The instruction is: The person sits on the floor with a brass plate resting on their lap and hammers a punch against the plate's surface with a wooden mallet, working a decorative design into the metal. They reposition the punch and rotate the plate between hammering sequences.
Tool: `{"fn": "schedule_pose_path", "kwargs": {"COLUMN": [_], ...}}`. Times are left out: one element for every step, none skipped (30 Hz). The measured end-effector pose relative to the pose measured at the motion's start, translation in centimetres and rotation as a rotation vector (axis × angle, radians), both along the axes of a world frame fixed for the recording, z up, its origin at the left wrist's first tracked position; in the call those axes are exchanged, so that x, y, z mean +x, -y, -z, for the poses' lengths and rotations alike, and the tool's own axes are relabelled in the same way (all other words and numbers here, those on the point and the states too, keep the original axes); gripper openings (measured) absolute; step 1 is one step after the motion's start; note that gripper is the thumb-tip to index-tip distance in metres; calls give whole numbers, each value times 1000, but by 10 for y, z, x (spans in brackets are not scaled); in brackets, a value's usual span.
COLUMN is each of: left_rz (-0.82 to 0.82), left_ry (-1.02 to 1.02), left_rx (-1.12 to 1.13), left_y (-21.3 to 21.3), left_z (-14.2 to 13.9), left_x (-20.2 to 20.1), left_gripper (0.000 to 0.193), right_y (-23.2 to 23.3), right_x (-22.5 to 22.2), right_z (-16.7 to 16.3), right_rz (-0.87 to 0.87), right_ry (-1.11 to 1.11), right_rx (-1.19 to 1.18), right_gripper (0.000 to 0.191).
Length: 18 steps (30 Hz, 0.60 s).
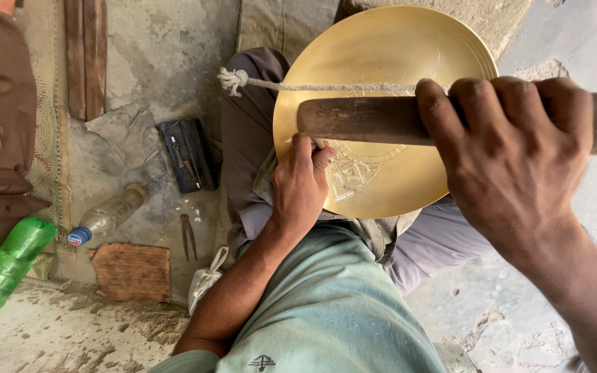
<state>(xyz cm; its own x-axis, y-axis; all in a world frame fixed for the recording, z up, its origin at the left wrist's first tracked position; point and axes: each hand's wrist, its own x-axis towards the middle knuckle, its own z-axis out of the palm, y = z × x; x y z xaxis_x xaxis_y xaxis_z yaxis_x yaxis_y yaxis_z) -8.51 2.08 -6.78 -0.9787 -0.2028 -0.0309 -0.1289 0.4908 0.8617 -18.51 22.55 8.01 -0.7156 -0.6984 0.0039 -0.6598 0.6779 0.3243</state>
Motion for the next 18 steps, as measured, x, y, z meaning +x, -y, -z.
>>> {"fn": "schedule_pose_path", "kwargs": {"left_rz": [-5,-10,-22,-30,-34,-34,-26,-19,-14,9,33,58,91,126,165,188,205,219], "left_ry": [-33,-67,-98,-87,-83,-78,-75,-69,-61,-74,-86,-97,-110,-125,-138,-116,-92,-69], "left_rx": [-13,-26,-42,-43,-43,-41,-39,-36,-34,-24,-13,-2,-12,-22,-31,6,43,80], "left_y": [-1,-2,-3,-3,-4,-4,-4,-4,-3,-3,-1,0,2,5,8,10,12,13], "left_z": [1,2,3,4,5,5,6,6,5,4,3,1,-1,-3,-5,-7,-9,-10], "left_x": [1,2,3,4,5,6,5,5,5,3,0,-2,-4,-6,-9,-12,-15,-17], "left_gripper": [21,20,20,20,20,19,19,20,20,19,19,19,19,19,19,21,23,25], "right_y": [4,8,12,14,15,14,11,8,6,3,0,-2,-4,-7,-11,-16,-20,-22], "right_x": [1,1,1,0,0,0,0,0,1,1,3,5,7,9,11,14,16,17], "right_z": [-5,-7,-9,-11,-12,-12,-14,-14,-13,-11,-8,-6,-3,-1,0,0,0,5], "right_rz": [35,68,141,211,191,170,55,-63,16,94,174,246,316,387,311,235,153,343], "right_ry": [40,77,168,261,225,189,27,-129,18,164,311,319,323,326,203,83,-34,166], "right_rx": [-111,-223,-332,-443,-402,-361,-167,27,-130,-288,-445,-352,-259,-166,-136,-105,-74,-298], "right_gripper": [31,37,38,40,38,36,29,22,30,39,48,45,42,39,42,46,49,46]}}
